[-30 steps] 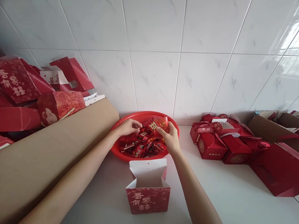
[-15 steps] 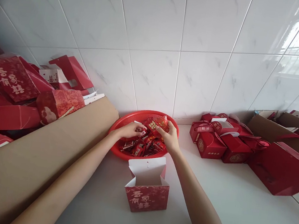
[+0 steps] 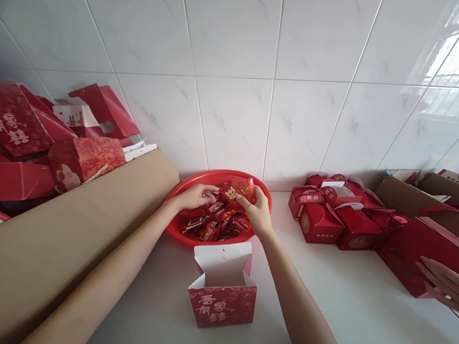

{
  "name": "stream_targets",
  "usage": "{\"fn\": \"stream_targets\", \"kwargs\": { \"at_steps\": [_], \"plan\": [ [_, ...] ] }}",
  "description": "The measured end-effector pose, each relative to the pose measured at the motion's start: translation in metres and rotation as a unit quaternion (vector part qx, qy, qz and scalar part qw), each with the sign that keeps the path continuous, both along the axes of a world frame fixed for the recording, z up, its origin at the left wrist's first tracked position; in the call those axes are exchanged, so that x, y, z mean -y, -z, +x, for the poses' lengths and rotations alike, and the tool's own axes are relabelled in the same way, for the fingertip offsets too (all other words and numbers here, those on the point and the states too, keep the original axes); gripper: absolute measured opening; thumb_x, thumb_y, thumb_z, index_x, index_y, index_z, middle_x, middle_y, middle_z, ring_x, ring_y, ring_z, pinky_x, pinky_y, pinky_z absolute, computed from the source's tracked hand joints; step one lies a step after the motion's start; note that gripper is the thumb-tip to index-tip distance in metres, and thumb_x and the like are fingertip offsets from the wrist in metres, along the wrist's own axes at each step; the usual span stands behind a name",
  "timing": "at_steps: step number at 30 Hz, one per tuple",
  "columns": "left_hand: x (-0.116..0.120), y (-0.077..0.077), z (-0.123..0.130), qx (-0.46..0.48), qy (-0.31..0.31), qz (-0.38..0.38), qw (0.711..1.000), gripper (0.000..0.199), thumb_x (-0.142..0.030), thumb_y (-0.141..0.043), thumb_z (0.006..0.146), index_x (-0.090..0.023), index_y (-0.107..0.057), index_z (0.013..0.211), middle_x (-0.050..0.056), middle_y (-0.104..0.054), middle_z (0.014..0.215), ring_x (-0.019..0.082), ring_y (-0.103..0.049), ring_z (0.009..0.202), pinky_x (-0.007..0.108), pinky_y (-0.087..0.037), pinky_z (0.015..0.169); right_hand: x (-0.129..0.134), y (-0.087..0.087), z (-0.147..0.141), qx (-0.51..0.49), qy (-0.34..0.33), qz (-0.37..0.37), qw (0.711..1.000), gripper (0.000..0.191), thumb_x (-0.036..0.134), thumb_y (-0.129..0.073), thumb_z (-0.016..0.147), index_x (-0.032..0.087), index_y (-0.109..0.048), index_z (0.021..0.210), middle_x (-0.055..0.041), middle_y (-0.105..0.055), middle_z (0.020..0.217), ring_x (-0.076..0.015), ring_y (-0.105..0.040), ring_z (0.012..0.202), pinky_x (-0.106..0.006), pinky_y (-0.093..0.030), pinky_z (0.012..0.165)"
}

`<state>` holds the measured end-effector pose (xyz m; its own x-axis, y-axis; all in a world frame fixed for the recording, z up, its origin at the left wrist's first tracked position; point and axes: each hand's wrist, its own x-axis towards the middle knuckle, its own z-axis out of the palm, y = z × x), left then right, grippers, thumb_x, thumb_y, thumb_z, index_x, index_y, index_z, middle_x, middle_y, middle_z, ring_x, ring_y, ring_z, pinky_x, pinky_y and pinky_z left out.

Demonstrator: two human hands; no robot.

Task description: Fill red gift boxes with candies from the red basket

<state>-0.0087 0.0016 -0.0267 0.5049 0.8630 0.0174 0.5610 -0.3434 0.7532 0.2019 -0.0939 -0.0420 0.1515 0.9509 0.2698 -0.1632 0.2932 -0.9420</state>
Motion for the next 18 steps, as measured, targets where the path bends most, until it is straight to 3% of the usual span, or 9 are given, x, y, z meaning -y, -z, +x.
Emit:
{"fn": "stream_targets", "kwargs": {
  "at_steps": [4, 8, 11, 15, 18],
  "plan": [
    [0.013, -0.018, 0.015, 0.152, 0.057, 0.039, 0.986, 0.035, -0.044, -0.064, 0.084, -0.018, -0.073, 0.105, 0.007, -0.074, 0.112, 0.022, -0.066, 0.104, 0.031, -0.052, 0.088, -0.001, 0.000, 0.000, 0.011, 0.004, 0.005, 1.000, 0.034, 0.045, -0.081, 0.070, 0.023, -0.061, 0.087, -0.0021, -0.072, 0.084, -0.0229, -0.067, 0.076, -0.037, -0.057, 0.071],
    [0.031, -0.029, 0.032, 0.165, 0.095, 0.056, 0.980, 0.035, -0.050, -0.070, 0.080, -0.015, -0.069, 0.079, 0.002, -0.070, 0.080, 0.016, -0.063, 0.075, 0.027, -0.050, 0.071, -0.001, 0.000, 0.001, 0.021, 0.011, 0.010, 1.000, 0.035, 0.046, -0.081, 0.070, 0.023, -0.061, 0.088, -0.0019, -0.071, 0.086, -0.0225, -0.067, 0.078, -0.037, -0.057, 0.073],
    [0.037, -0.030, 0.036, 0.167, 0.088, 0.068, 0.980, 0.036, -0.050, -0.069, 0.081, -0.015, -0.067, 0.077, 0.001, -0.068, 0.078, 0.015, -0.061, 0.073, 0.026, -0.048, 0.069, 0.000, 0.000, 0.001, 0.023, 0.001, 0.012, 1.000, 0.038, 0.048, -0.082, 0.069, 0.023, -0.061, 0.089, -0.0018, -0.072, 0.087, -0.0226, -0.067, 0.080, -0.037, -0.058, 0.074],
    [0.028, -0.031, 0.025, 0.098, 0.080, 0.046, 0.991, 0.038, -0.053, -0.067, 0.081, -0.017, -0.072, 0.095, 0.005, -0.074, 0.096, 0.021, -0.067, 0.089, 0.029, -0.051, 0.079, 0.000, 0.000, 0.001, 0.024, -0.001, 0.009, 1.000, 0.040, 0.050, -0.082, 0.069, 0.023, -0.061, 0.089, -0.0018, -0.071, 0.086, -0.0230, -0.068, 0.079, -0.037, -0.058, 0.073],
    [0.016, -0.030, 0.007, -0.046, 0.101, -0.008, 0.994, 0.042, -0.048, -0.072, 0.075, -0.020, -0.073, 0.107, 0.006, -0.075, 0.112, 0.023, -0.067, 0.103, 0.028, -0.050, 0.088, 0.000, 0.000, 0.001, 0.029, 0.009, 0.012, 0.999, 0.038, 0.049, -0.082, 0.069, 0.023, -0.061, 0.088, -0.0018, -0.071, 0.087, -0.0232, -0.067, 0.081, -0.037, -0.057, 0.073]
  ]
}}
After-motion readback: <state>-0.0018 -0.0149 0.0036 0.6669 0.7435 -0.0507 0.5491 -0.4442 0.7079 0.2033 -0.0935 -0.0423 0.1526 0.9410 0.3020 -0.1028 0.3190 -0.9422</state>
